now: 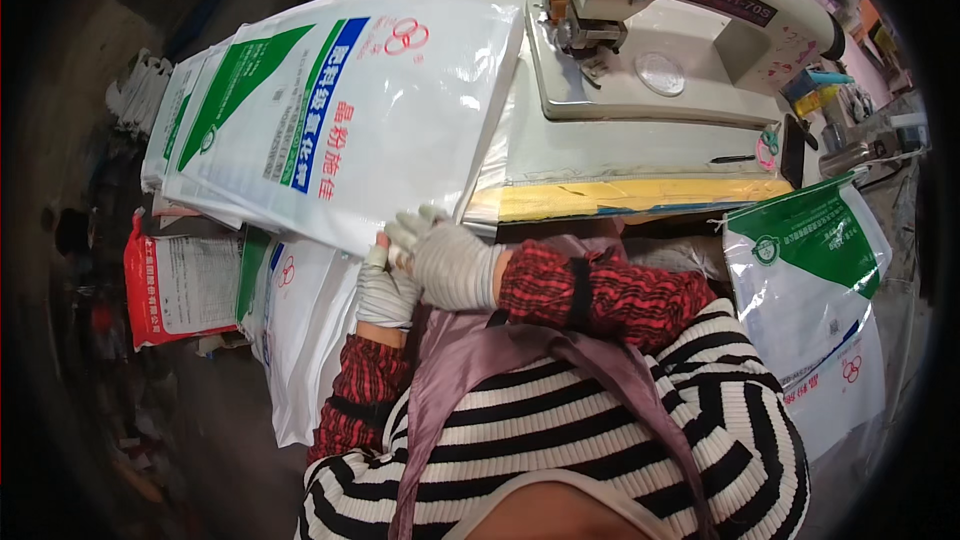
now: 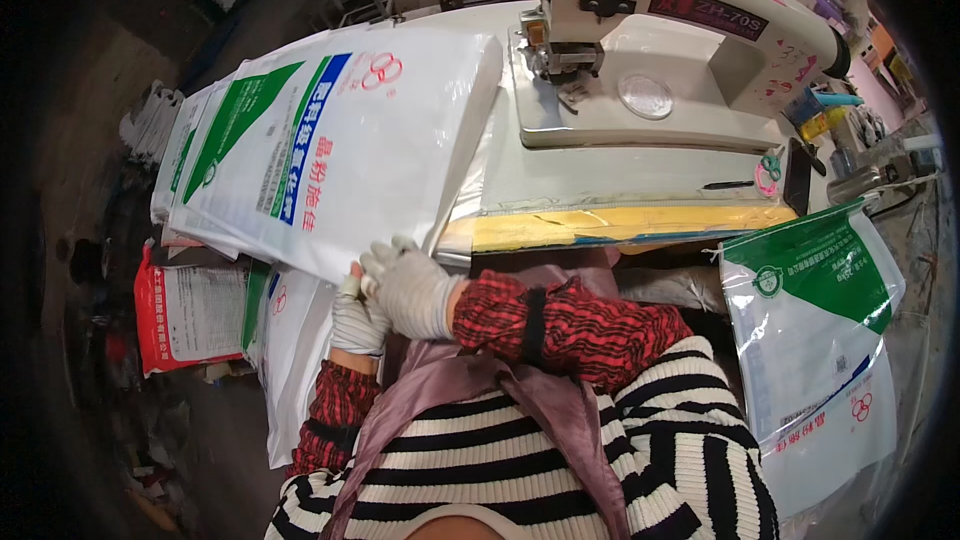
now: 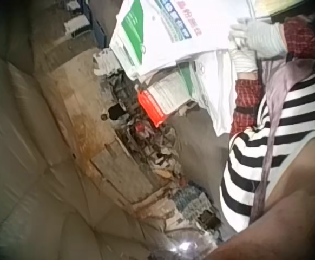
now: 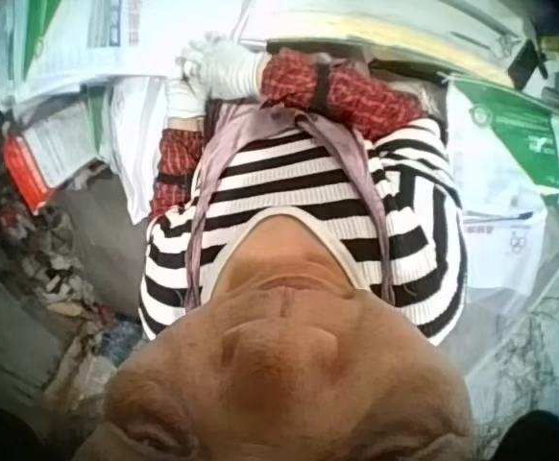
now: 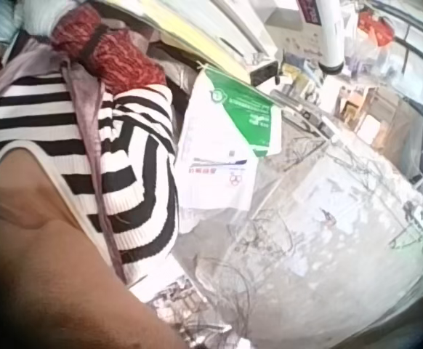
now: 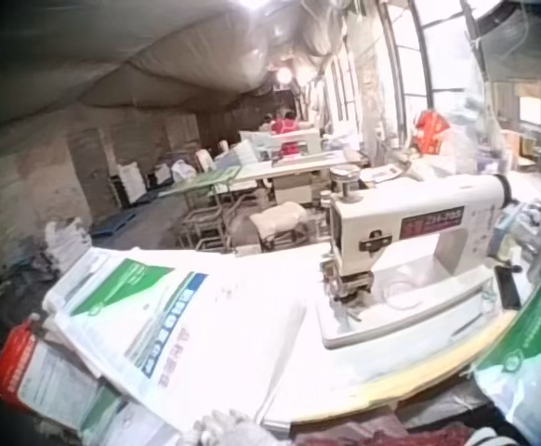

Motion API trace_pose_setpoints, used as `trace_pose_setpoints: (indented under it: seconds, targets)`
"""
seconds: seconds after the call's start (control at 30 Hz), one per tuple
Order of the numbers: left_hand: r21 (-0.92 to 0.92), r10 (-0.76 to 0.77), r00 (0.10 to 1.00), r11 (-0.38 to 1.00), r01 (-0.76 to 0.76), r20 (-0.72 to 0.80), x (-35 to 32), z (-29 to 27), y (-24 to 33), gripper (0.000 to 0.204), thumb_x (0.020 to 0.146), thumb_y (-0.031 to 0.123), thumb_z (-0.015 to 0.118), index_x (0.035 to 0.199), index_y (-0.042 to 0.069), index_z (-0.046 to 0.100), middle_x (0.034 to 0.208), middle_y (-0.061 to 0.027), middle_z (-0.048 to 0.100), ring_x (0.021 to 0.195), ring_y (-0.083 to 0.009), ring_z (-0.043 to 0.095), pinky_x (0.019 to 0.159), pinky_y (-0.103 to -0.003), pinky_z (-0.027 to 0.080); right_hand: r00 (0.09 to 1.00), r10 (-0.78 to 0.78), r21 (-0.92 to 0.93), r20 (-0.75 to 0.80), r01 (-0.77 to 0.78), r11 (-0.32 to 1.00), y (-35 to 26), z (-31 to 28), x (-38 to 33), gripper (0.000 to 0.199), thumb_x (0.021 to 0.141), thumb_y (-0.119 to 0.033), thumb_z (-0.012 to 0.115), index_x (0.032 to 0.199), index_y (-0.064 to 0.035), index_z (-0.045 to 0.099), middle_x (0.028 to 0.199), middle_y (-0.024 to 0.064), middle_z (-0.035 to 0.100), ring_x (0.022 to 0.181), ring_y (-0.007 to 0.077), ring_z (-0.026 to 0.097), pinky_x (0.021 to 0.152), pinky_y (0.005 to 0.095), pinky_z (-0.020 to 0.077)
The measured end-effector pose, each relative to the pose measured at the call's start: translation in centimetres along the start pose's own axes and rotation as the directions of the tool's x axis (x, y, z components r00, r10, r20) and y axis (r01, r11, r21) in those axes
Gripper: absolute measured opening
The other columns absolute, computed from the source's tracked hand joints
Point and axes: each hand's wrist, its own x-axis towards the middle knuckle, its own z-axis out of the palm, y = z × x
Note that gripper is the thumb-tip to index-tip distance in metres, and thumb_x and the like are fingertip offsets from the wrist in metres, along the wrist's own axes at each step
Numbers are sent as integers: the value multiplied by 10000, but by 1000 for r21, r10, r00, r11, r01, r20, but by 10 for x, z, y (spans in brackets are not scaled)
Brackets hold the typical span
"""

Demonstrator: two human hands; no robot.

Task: The person picks up a printed bag, inserts a clear plastic liner into it by hand, and aligns the edges. They then feed the top of the combined bag and liner through a sewing machine to seal them before setting the finished bag aside.

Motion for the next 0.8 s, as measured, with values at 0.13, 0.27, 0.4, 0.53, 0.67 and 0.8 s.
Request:
trace_pose_setpoints:
  seconds: [0.13,0.27,0.4,0.53,0.67,0.8]
  targets:
    - [872,306,952,472,-129,-25,-34,-45,-2,407,951,313,507,1196,-12,523,1078,-130,641,922,-248,643,822,-379,537,967,-144,447,-210,226,865,19,6,-22,387,721,-259,678,1064,-83,645,1109,132,622,1085,311,561,947,391,425]
    - [697,417,836,714,-59,-357,-88,17,15,426,931,355,486,1172,8,540,1042,-122,640,897,-269,650,759,-372,539,671,398,474,-625,-78,877,88,-38,-23,207,756,-242,653,897,-91,634,836,155,645,778,330,624,734,415,504]
    - [633,464,751,770,-80,-470,-104,-23,13,498,942,422,466,1205,0,502,1023,-120,624,854,-246,646,722,-359,549,633,680,526,-370,-461,715,151,-38,-19,353,773,-264,665,1028,-23,638,970,218,640,912,333,624,802,387,501]
    - [670,477,696,742,8,-537,-121,-33,16,510,941,433,468,1197,-6,501,1048,-129,613,872,-247,638,697,-366,548,760,645,460,-76,-547,699,163,-6,-26,401,824,-302,603,1111,-21,613,1070,211,636,1020,341,606,934,403,452]
    - [719,476,695,690,84,-538,-120,-28,12,542,934,469,476,1234,17,473,1120,-138,584,924,-246,620,677,-377,543,735,665,510,-135,-523,682,161,12,-39,388,815,-298,611,1081,-15,612,1050,187,646,1007,344,606,912,408,457]
    - [740,526,651,668,82,-547,-126,-65,15,545,932,487,475,1273,63,454,1135,-132,579,932,-258,616,688,-390,544,722,686,399,-91,-604,690,135,-30,-53,344,795,-271,630,1042,-33,614,986,196,649,950,361,610,847,423,475]
